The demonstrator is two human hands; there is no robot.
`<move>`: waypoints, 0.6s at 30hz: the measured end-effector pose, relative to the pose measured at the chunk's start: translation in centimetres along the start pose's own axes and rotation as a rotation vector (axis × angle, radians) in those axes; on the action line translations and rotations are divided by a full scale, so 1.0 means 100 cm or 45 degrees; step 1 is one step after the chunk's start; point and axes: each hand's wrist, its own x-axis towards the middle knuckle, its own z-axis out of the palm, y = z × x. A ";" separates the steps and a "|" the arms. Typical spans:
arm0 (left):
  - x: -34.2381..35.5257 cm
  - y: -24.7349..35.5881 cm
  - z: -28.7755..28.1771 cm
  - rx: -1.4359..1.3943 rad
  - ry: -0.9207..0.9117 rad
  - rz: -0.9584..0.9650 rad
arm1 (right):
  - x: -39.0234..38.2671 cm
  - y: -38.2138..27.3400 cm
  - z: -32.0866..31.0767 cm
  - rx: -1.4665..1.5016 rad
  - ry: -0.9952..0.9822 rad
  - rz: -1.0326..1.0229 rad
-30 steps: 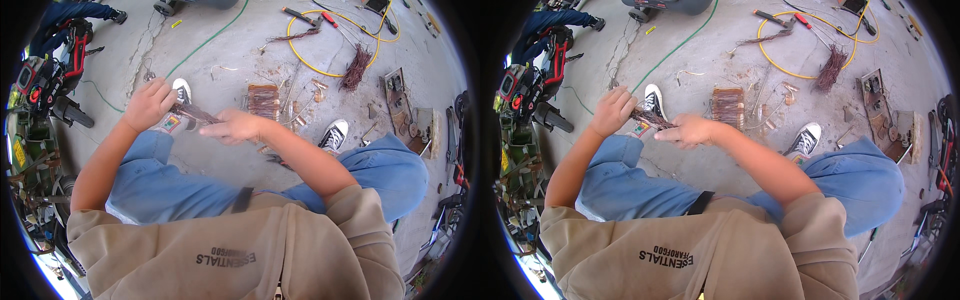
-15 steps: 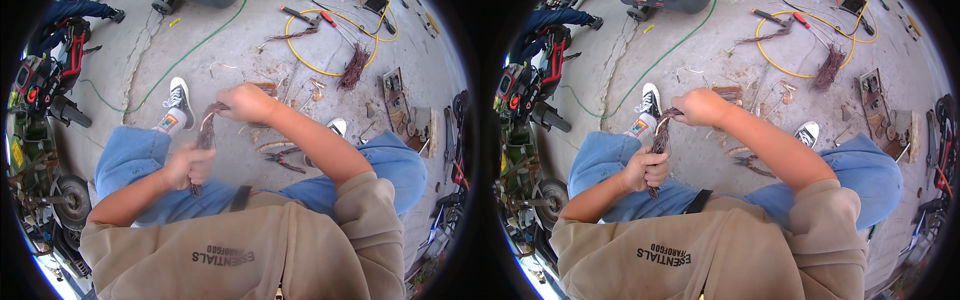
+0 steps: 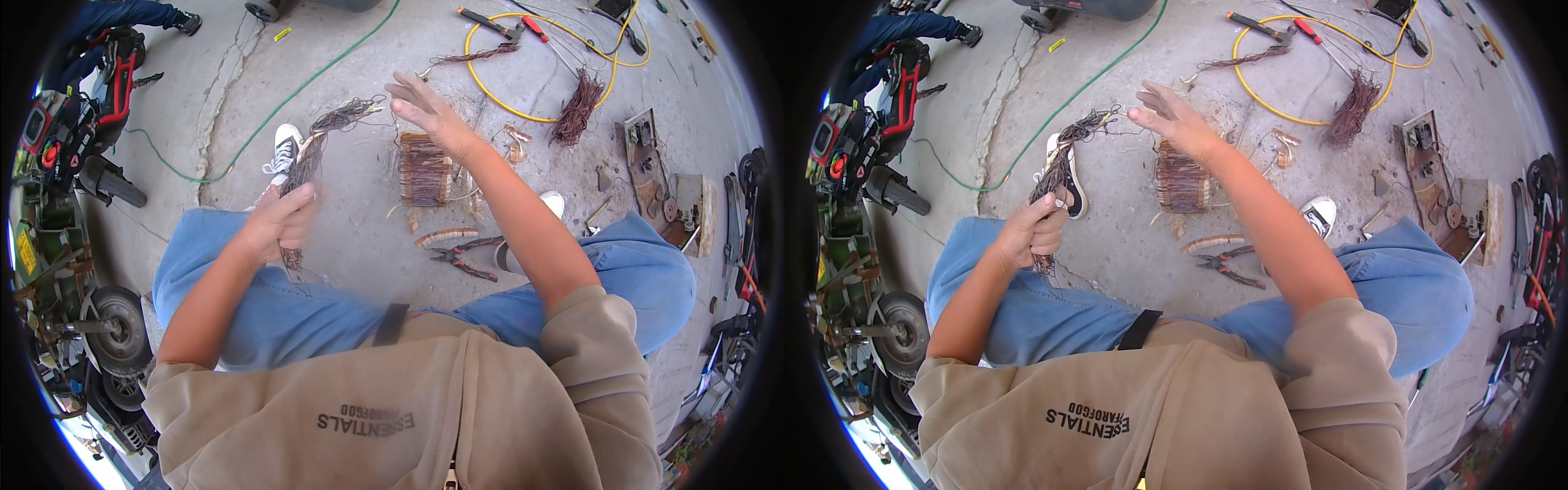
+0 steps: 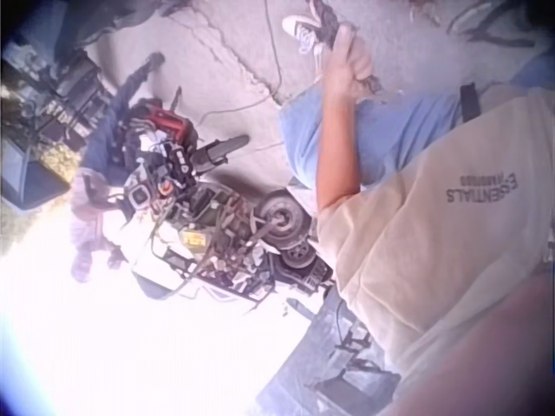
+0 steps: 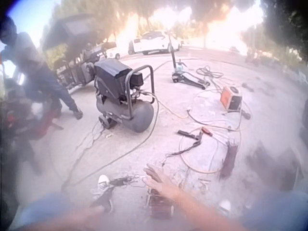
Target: The person sits on the floor and winds a long length of copper wire by hand around a rectangular core. They repeatedly pull the wire, wrap it around the core, and adjust the bundle to keep it neat.
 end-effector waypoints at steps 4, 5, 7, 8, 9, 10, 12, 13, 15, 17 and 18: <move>0.027 -0.010 0.014 -0.331 -0.624 -0.147 | 0.007 0.006 0.024 0.557 -0.365 -0.213; 0.040 -0.016 0.019 -0.546 -0.754 -0.204 | 0.005 0.010 0.025 0.698 -0.374 -0.194; 0.059 -0.020 0.027 -0.598 -0.829 -0.260 | -0.004 0.015 0.022 0.848 -0.433 -0.165; 0.069 -0.023 0.029 -0.626 -0.867 -0.286 | -0.008 0.016 0.021 0.922 -0.464 -0.148; 0.079 -0.024 0.035 -0.700 -0.885 -0.354 | -0.015 0.010 0.023 0.942 -0.349 -0.090; 0.084 -0.024 0.040 -0.516 -0.645 -0.277 | -0.014 0.014 0.018 0.920 -0.315 -0.060; 0.093 -0.021 0.055 -0.148 -0.161 -0.117 | -0.010 0.014 0.010 0.880 -0.254 0.001; 0.103 -0.020 0.055 0.164 0.237 -0.044 | -0.010 0.010 0.013 0.908 -0.013 0.044; 0.102 -0.024 0.058 0.650 0.511 0.325 | -0.009 -0.006 0.011 0.896 0.287 0.094; 0.099 -0.027 0.061 1.139 0.774 0.705 | -0.005 -0.013 0.009 0.788 0.570 0.056; 0.098 -0.030 0.067 1.427 0.820 0.779 | -0.005 -0.018 0.012 0.672 0.595 0.043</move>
